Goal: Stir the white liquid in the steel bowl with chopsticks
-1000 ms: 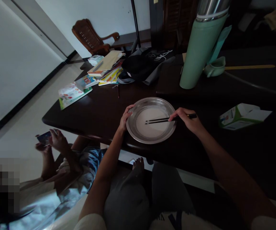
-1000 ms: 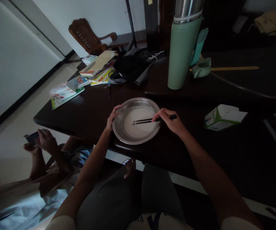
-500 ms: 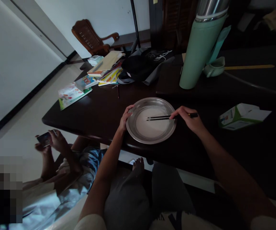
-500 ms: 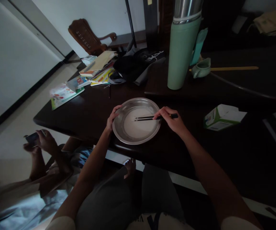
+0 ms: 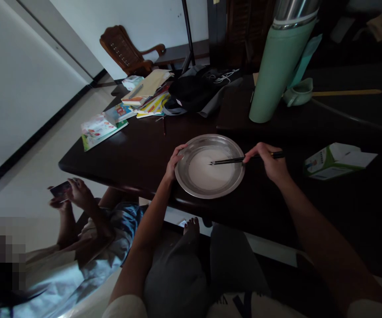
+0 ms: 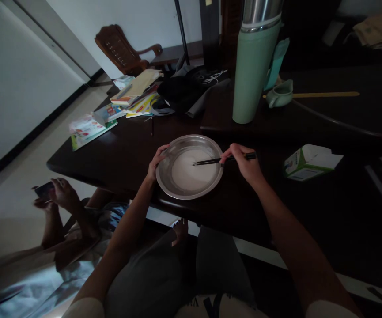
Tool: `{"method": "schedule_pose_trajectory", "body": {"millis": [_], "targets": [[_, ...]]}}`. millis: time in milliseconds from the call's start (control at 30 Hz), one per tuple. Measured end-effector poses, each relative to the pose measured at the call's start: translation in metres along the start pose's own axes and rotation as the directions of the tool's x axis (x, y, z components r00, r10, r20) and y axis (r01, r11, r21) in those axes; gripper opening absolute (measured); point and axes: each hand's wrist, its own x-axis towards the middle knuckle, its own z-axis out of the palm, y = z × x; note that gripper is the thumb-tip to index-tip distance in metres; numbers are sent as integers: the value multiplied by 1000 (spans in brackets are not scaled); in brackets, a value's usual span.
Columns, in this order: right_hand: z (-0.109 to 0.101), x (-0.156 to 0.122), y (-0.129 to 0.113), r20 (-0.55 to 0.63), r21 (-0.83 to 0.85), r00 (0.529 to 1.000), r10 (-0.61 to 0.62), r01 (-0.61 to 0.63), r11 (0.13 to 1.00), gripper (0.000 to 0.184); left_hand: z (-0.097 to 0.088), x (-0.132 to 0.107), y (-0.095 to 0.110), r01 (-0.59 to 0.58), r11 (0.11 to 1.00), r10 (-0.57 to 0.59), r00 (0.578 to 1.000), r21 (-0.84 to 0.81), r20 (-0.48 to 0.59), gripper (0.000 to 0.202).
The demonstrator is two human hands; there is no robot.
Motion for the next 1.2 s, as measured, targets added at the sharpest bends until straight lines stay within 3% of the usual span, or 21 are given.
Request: {"method": "schedule_pose_trajectory", "body": {"millis": [100, 167, 267, 367, 433, 500, 567, 700, 800, 900, 1000, 1100, 1200], "targets": [[-1, 0, 4, -47, 111, 999, -6, 11, 994, 51, -1, 0, 0, -6, 1000, 6, 1000, 6, 5, 43], [3, -2, 4, 31, 139, 1000, 3, -7, 990, 50, -1, 0, 0, -5, 1000, 5, 1000, 19, 3, 42], [8, -5, -1, 118, 52, 993, 10, -16, 999, 46, 0, -1, 2, -1, 1000, 1, 1000, 23, 0, 41], [5, -2, -1, 24, -29, 1000, -15, 16, 999, 46, 1, -1, 2, 7, 1000, -7, 1000, 4, 6, 42], [1, 0, 2, -67, 13, 997, -27, 28, 1000, 49, 1, -1, 1, 11, 1000, -11, 1000, -8, 7, 43], [0, 0, 5, -79, 99, 997, -20, 28, 995, 52, 1, 0, 1, 5, 1000, -5, 1000, -5, 3, 43], [2, -1, 5, 8, 133, 1000, -9, 8, 991, 50, 1, 0, 2, -3, 1000, 3, 1000, 4, -5, 42], [7, -4, 0, 166, -2, 986, 4, -3, 1000, 44, 2, -2, 3, 4, 1000, -4, 1000, -10, 2, 41], [3, -2, 0, 35, -28, 999, -12, 13, 1000, 46, 3, -2, 4, 3, 1000, -3, 1000, -12, 12, 42], [-1, 0, 4, -82, 81, 997, -5, 12, 997, 51, 2, -1, 4, 4, 1000, -4, 1000, 4, -3, 41], [3, -2, 3, 33, 112, 999, 14, -17, 994, 51, 2, -2, 4, 5, 1000, -5, 1000, 6, -8, 39], [7, -5, -2, 175, -5, 984, 23, -22, 1000, 46, 3, -2, 4, 6, 1000, -6, 1000, 11, 6, 40], [6, -4, -4, 99, -76, 995, 13, -5, 997, 47, 3, -2, 3, 1, 1000, -1, 1000, 20, 3, 41]]}}
